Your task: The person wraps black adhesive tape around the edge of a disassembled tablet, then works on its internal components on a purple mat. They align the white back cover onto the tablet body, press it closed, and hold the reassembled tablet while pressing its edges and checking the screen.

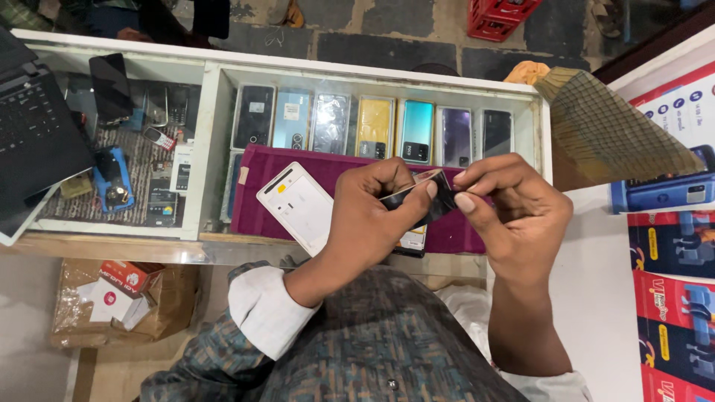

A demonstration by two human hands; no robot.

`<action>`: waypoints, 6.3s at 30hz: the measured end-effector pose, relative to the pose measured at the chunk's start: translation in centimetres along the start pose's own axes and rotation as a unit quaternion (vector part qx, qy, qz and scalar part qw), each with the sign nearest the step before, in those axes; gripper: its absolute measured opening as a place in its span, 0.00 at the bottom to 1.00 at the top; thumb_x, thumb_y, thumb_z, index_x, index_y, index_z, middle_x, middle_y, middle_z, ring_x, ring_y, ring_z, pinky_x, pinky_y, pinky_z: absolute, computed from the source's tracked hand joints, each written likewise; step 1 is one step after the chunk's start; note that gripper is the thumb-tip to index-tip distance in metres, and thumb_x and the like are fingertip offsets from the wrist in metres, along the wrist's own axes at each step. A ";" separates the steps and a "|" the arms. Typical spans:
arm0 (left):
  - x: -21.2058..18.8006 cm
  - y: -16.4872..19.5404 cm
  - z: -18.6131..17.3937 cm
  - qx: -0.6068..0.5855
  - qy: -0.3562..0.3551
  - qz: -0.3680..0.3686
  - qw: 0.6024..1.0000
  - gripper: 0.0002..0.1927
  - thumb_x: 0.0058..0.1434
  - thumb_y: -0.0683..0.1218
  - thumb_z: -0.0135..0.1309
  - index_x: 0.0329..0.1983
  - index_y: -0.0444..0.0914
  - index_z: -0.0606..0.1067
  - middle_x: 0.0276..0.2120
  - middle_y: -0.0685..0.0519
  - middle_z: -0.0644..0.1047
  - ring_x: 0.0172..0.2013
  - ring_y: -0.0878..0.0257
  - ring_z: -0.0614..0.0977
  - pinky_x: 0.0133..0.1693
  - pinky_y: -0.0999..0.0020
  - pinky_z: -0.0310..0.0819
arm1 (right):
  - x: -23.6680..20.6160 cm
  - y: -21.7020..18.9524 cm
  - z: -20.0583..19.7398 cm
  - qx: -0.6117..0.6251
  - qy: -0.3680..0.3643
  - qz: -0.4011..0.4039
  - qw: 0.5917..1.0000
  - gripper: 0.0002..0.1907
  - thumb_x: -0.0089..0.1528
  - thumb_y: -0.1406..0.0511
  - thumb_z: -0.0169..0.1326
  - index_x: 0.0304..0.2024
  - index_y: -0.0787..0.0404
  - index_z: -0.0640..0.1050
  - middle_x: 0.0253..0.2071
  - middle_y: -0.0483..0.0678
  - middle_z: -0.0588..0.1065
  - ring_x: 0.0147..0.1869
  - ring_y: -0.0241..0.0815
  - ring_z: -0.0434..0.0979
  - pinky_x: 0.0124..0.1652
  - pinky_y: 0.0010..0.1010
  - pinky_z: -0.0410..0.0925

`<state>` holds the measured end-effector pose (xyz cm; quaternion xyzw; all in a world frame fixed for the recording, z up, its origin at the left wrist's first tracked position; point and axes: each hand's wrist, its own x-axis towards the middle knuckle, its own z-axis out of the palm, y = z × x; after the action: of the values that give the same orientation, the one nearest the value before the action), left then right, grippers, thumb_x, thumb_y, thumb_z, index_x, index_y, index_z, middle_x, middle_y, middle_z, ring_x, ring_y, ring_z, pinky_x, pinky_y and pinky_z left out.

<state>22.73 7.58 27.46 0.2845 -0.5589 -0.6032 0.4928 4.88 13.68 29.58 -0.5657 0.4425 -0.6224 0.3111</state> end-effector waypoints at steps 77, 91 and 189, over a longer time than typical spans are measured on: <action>0.4 -13.0 2.4 0.053 -0.142 -0.127 0.980 0.08 0.61 0.43 0.63 0.38 0.32 0.84 0.32 0.53 0.85 0.34 0.70 0.83 0.39 0.72 0.78 | -3.9 7.2 -5.3 -0.230 -0.014 0.141 0.963 0.05 0.58 0.73 0.64 0.37 0.65 0.81 0.37 0.47 0.81 0.41 0.34 0.81 0.43 0.24 0.72; -0.8 -16.5 0.8 0.004 -0.015 -0.192 0.981 0.10 0.65 0.44 0.61 0.41 0.30 0.83 0.29 0.50 0.83 0.27 0.70 0.76 0.29 0.74 0.68 | -5.8 9.2 -1.5 -0.379 -0.016 -0.015 0.925 0.14 0.63 0.73 0.60 0.51 0.64 0.82 0.60 0.53 0.74 0.58 0.48 0.78 0.58 0.36 0.73; -2.6 -19.2 2.0 -0.117 -0.054 -0.257 0.958 0.10 0.64 0.42 0.61 0.43 0.29 0.81 0.35 0.48 0.84 0.37 0.65 0.87 0.43 0.71 0.82 | -11.8 16.2 -4.0 -0.064 0.130 0.094 0.985 0.23 0.68 0.59 0.57 0.60 0.68 0.74 0.51 0.53 0.77 0.43 0.36 0.78 0.44 0.26 0.74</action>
<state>16.55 8.66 9.01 0.3260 -0.4181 -0.7850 0.3205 1.06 18.21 10.03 -0.4544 0.5694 -0.6292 0.2709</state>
